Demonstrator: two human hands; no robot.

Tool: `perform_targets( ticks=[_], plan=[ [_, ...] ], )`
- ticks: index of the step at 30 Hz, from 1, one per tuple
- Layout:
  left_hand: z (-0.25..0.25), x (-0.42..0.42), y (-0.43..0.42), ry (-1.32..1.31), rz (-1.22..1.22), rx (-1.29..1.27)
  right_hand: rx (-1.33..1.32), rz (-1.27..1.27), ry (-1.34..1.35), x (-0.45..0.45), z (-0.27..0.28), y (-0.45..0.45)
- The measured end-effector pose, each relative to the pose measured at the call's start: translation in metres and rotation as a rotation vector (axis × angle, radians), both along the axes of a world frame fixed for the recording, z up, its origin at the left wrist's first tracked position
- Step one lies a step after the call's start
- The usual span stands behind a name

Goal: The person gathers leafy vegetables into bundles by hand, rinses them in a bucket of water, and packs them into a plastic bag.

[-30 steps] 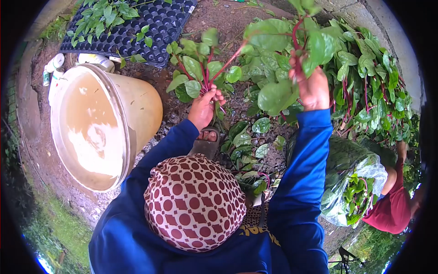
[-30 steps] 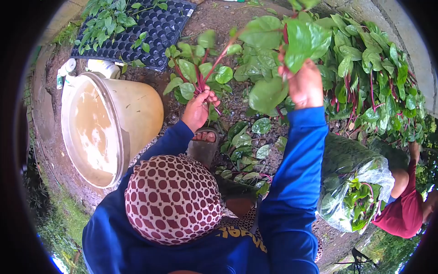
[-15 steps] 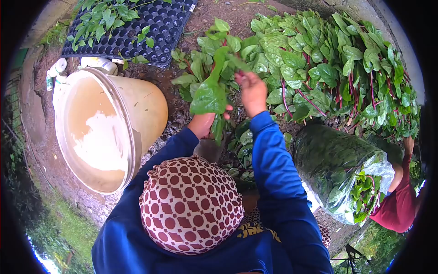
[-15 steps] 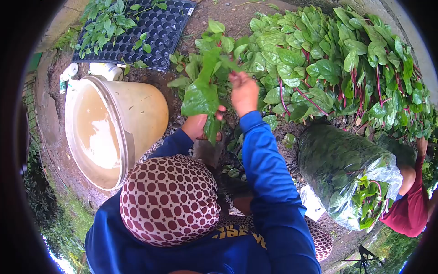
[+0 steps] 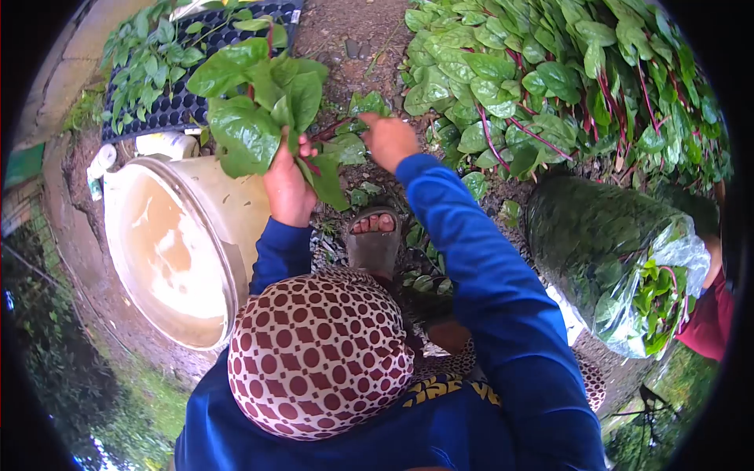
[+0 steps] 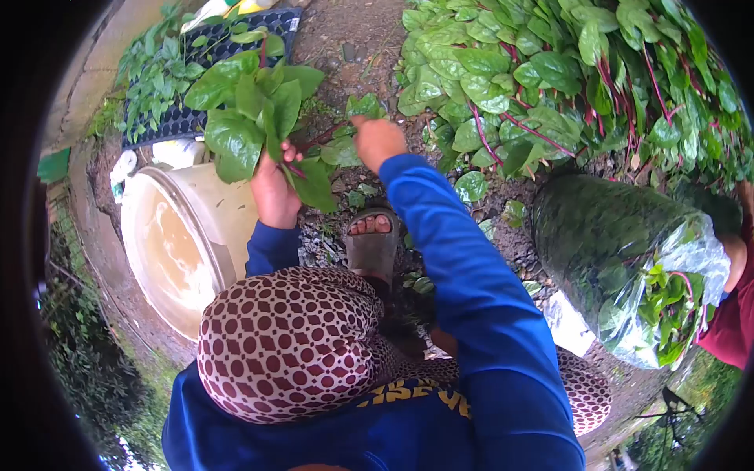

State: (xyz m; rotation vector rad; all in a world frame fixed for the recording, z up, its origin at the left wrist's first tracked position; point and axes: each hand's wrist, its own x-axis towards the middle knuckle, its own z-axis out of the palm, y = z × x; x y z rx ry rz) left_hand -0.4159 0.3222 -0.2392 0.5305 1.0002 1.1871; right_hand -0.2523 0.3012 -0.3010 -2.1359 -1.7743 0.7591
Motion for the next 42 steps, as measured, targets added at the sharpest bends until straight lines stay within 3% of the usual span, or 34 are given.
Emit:
perform_targets(
  ticks=[2,6,12,14,15,18,20,22,24,26,27,28,30,31,34,36,38,40,42],
  plan=[
    [-0.003,0.002,-0.002,0.089,0.051,-0.062,-0.054,0.112,-0.155,-0.017,-0.025,0.002],
    [-0.025,-0.007,-0.009,-0.03,-0.051,-0.147,-0.075,0.199,-0.261,-0.009,-0.044,-0.003],
    [-0.073,-0.009,-0.03,0.12,-0.09,-0.074,0.067,0.205,-0.31,0.075,0.017,-0.04],
    [-0.101,-0.009,-0.032,0.215,-0.108,-0.037,0.33,0.159,-0.096,0.098,0.043,-0.047],
    [-0.109,-0.01,-0.032,0.312,-0.178,0.062,0.312,0.164,-0.062,0.103,0.058,-0.046],
    [-0.115,0.001,-0.046,0.18,-0.232,0.022,0.312,0.193,0.036,0.102,0.079,-0.029],
    [-0.116,0.006,-0.055,-0.022,-0.274,-0.084,0.224,0.195,0.096,0.093,0.077,-0.014],
    [-0.115,0.011,-0.065,-0.235,-0.305,-0.146,0.322,0.221,0.112,0.076,0.056,0.0],
    [-0.13,0.0,-0.077,-0.065,-0.506,-0.064,0.262,0.18,0.012,0.053,0.031,0.009],
    [-0.136,0.005,-0.078,-0.471,-0.471,-0.389,0.171,0.178,-0.052,0.032,0.022,0.007],
    [-0.129,-0.003,-0.075,-0.77,-0.624,-0.475,0.245,0.207,-0.053,0.025,0.005,0.004],
    [-0.114,0.005,-0.073,-0.719,-0.602,-0.48,0.32,0.239,-0.052,0.021,-0.007,0.001],
    [-0.087,0.015,-0.069,-0.613,-0.549,-0.491,0.126,0.194,-0.022,0.018,0.011,-0.009],
    [-0.103,0.018,-0.07,-0.384,-0.499,-0.425,0.029,0.173,-0.003,0.017,0.022,-0.015],
    [-0.126,0.011,-0.065,-0.29,-0.651,-0.481,0.328,0.045,-0.14,0.044,0.053,-0.037],
    [-0.125,0.015,-0.068,-0.304,-0.563,-0.435,0.321,-0.094,-0.38,0.078,0.091,-0.052],
    [-0.126,0.019,-0.071,-0.325,-0.506,-0.432,0.211,-0.258,-0.571,0.11,0.09,-0.072],
    [-0.147,0.027,-0.076,-0.358,-0.482,-0.471,-0.04,-0.254,-0.683,0.135,0.082,-0.087],
    [-0.171,0.031,-0.084,-0.348,-0.412,-0.461,-0.03,-0.245,-0.792,0.15,0.071,-0.098]
  ],
)
